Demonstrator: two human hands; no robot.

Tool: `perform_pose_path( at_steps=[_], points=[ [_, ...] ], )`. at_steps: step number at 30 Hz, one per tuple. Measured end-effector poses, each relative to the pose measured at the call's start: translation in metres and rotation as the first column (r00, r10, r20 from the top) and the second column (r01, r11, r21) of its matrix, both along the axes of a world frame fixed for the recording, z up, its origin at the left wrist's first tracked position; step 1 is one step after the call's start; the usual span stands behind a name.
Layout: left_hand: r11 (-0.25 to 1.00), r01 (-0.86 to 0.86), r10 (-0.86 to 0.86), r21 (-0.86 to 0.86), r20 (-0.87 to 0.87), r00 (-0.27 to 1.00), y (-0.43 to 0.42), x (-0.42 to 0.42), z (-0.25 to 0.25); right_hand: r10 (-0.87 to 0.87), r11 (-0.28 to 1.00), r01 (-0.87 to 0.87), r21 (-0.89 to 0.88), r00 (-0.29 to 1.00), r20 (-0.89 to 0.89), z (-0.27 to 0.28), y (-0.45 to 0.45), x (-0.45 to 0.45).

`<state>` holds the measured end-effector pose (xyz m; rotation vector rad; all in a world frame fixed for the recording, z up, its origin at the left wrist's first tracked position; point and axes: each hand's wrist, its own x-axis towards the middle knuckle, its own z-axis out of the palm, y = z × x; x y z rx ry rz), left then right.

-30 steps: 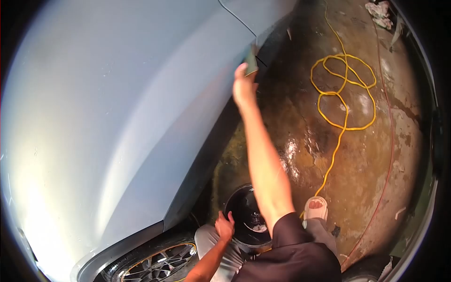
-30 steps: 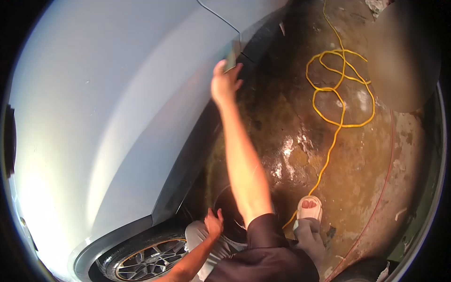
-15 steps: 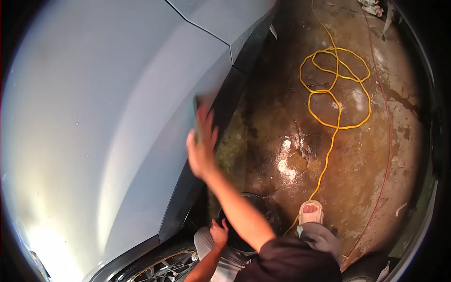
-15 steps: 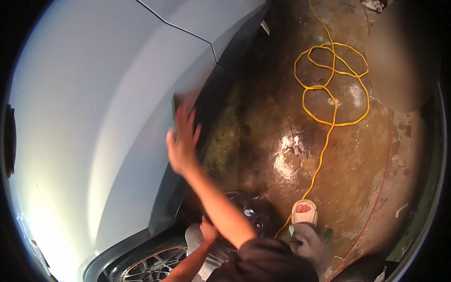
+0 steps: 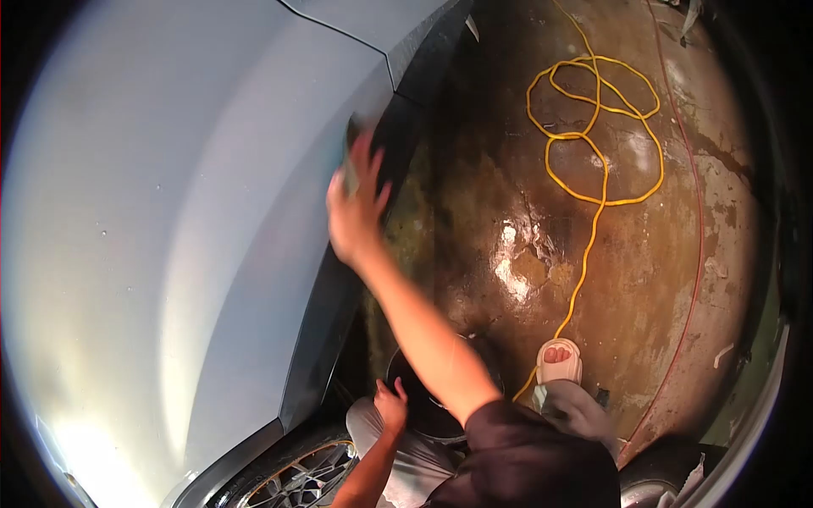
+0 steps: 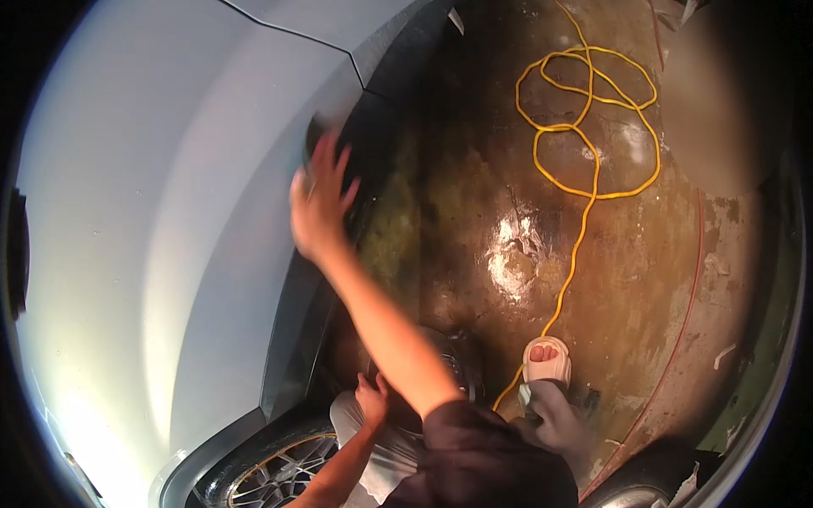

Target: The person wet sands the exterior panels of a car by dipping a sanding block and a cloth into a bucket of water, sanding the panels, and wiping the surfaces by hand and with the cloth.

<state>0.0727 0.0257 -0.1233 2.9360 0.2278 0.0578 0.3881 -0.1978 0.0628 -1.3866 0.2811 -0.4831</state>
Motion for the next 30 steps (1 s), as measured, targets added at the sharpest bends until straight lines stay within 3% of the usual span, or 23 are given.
perform_pose_path(
  at_steps=[1,4,5,6,7,9,11,13,15,17,18,19,20,21,22,25,27,28,29,30],
  points=[
    [1.000,-0.022,0.022,0.015,-0.005,1.000,-0.007,0.001,0.004,-0.084,0.995,0.083,0.049,0.996,0.031,-0.002,-0.028,0.032],
    [0.998,-0.042,0.042,0.043,0.003,0.999,-0.002,-0.003,0.005,-0.059,0.990,0.062,0.128,0.998,-0.030,0.008,-0.050,0.038],
    [0.999,-0.029,0.028,0.046,0.017,0.999,-0.007,0.001,0.002,-0.069,0.993,0.064,0.097,0.996,0.049,0.004,-0.020,0.018],
    [1.000,-0.009,0.009,0.021,0.044,0.999,-0.006,0.000,0.000,0.017,1.000,-0.017,0.004,0.999,0.041,0.005,0.010,-0.016],
    [0.993,-0.023,0.019,-0.117,-0.035,0.999,0.008,-0.002,-0.014,0.109,0.993,-0.107,-0.054,0.993,0.050,0.003,0.034,-0.047],
    [0.992,-0.011,0.007,-0.125,-0.033,0.999,0.009,0.000,-0.012,0.117,0.988,-0.114,-0.107,0.993,0.018,0.007,0.032,-0.047],
    [0.999,-0.017,0.017,0.035,0.018,1.000,-0.002,0.000,-0.002,-0.068,0.997,0.071,-0.025,0.991,0.111,0.012,-0.015,0.011],
    [0.998,-0.069,0.069,0.010,-0.005,0.998,-0.004,-0.001,0.002,-0.041,0.996,0.036,0.084,0.998,0.052,0.024,-0.075,0.050],
    [0.998,-0.057,0.058,0.015,-0.014,0.998,-0.003,0.002,0.000,-0.086,0.993,0.077,0.091,0.991,0.104,0.032,-0.042,0.034],
    [0.996,0.025,-0.029,-0.081,-0.056,0.998,0.032,-0.009,-0.038,-0.009,0.992,0.027,-0.125,0.990,0.139,0.036,0.037,-0.035],
    [0.938,0.314,-0.316,-0.146,0.006,0.949,0.048,-0.015,-0.046,0.073,0.988,-0.042,-0.146,0.974,0.215,0.036,0.066,-0.079],
    [0.947,0.285,-0.284,-0.151,0.030,0.958,0.041,-0.012,-0.039,0.238,0.934,-0.196,-0.299,0.965,0.113,0.029,0.087,-0.103],
    [0.954,0.256,-0.251,-0.158,0.054,0.967,0.038,-0.012,-0.036,0.136,0.937,-0.072,-0.342,0.976,0.168,0.028,0.078,-0.092],
    [0.989,0.112,-0.113,-0.096,-0.011,0.994,0.035,-0.010,-0.040,0.041,0.923,0.048,-0.382,0.974,0.221,0.021,0.061,-0.073],
    [0.999,-0.037,0.036,-0.019,-0.032,0.999,0.005,-0.003,-0.010,-0.039,0.962,0.087,-0.260,0.982,0.184,0.023,0.033,-0.039],
    [0.996,-0.085,0.085,-0.005,-0.043,0.995,-0.006,0.001,0.001,-0.105,0.993,0.102,0.054,0.992,0.073,0.035,-0.048,0.043],
    [1.000,-0.012,0.012,0.015,-0.048,0.999,0.030,-0.010,-0.042,-0.126,0.992,0.123,0.041,0.986,0.110,0.050,-0.004,0.006],
    [0.997,0.071,-0.069,0.036,-0.055,0.996,0.042,-0.014,-0.058,-0.063,0.989,0.076,-0.124,0.992,0.105,0.055,0.044,-0.033],
    [0.966,0.197,-0.184,-0.168,0.087,0.979,0.044,-0.020,-0.059,0.013,0.977,0.030,-0.213,0.980,0.196,0.059,0.091,-0.083],
    [0.998,-0.019,0.019,-0.053,-0.008,1.000,0.021,-0.012,-0.038,0.096,0.955,-0.008,-0.297,0.954,0.284,0.064,0.137,-0.133]
  ],
)
